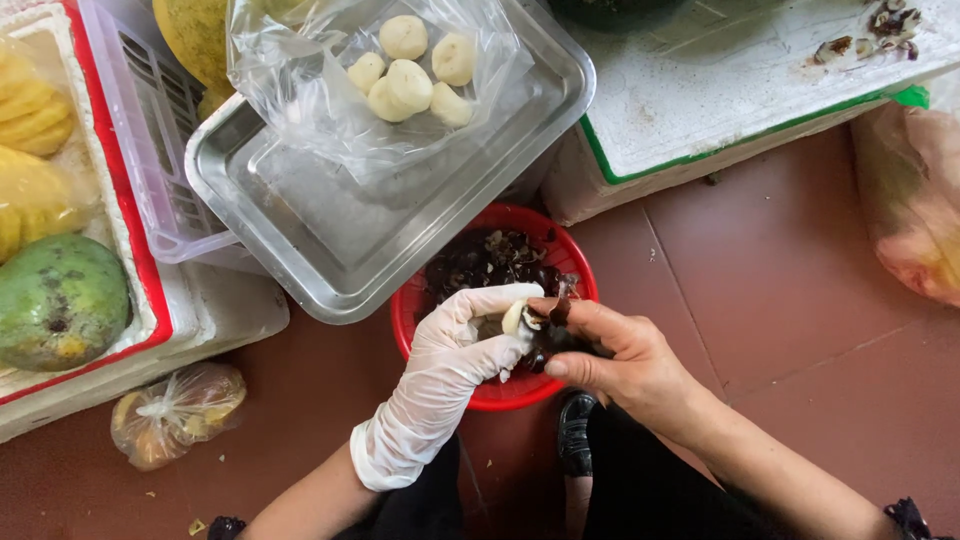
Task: Peeling the dark skin off root vegetables using a small knife and sorting them into a tray.
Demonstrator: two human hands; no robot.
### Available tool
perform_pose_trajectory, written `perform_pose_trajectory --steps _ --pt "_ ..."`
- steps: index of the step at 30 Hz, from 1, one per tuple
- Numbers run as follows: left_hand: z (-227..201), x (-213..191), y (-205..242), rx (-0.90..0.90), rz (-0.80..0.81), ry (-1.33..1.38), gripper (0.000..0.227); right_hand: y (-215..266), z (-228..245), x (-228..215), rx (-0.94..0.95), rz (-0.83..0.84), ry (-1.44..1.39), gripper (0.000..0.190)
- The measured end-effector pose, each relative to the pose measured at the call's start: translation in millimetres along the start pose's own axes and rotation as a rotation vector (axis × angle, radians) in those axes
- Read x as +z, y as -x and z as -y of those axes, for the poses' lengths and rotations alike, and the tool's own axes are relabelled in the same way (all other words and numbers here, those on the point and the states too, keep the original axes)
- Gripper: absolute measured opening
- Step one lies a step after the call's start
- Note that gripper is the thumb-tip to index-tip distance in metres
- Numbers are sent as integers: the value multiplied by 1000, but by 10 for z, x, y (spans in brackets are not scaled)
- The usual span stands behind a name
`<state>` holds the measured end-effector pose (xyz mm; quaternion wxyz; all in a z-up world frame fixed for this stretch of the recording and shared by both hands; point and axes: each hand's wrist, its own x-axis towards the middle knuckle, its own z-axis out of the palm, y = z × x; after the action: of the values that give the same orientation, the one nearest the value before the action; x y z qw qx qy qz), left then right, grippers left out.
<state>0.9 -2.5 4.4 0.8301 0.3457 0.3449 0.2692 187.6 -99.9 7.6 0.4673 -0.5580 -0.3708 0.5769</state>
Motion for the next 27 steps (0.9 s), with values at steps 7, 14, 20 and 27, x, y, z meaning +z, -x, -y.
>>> perform_pose_trajectory --steps 7,14,20,27 --pt "-48 34 -1 -16 13 -29 43 -20 -67 -90 145 35 -418 57" --pt "5 3 -51 -11 80 241 50 0 -81 -229 74 145 -662 62" --pt "-28 -41 -38 -60 100 232 63 24 150 -37 183 24 -262 79" --pt "18 -52 -51 -29 74 187 53 24 221 4 156 59 -240 75"
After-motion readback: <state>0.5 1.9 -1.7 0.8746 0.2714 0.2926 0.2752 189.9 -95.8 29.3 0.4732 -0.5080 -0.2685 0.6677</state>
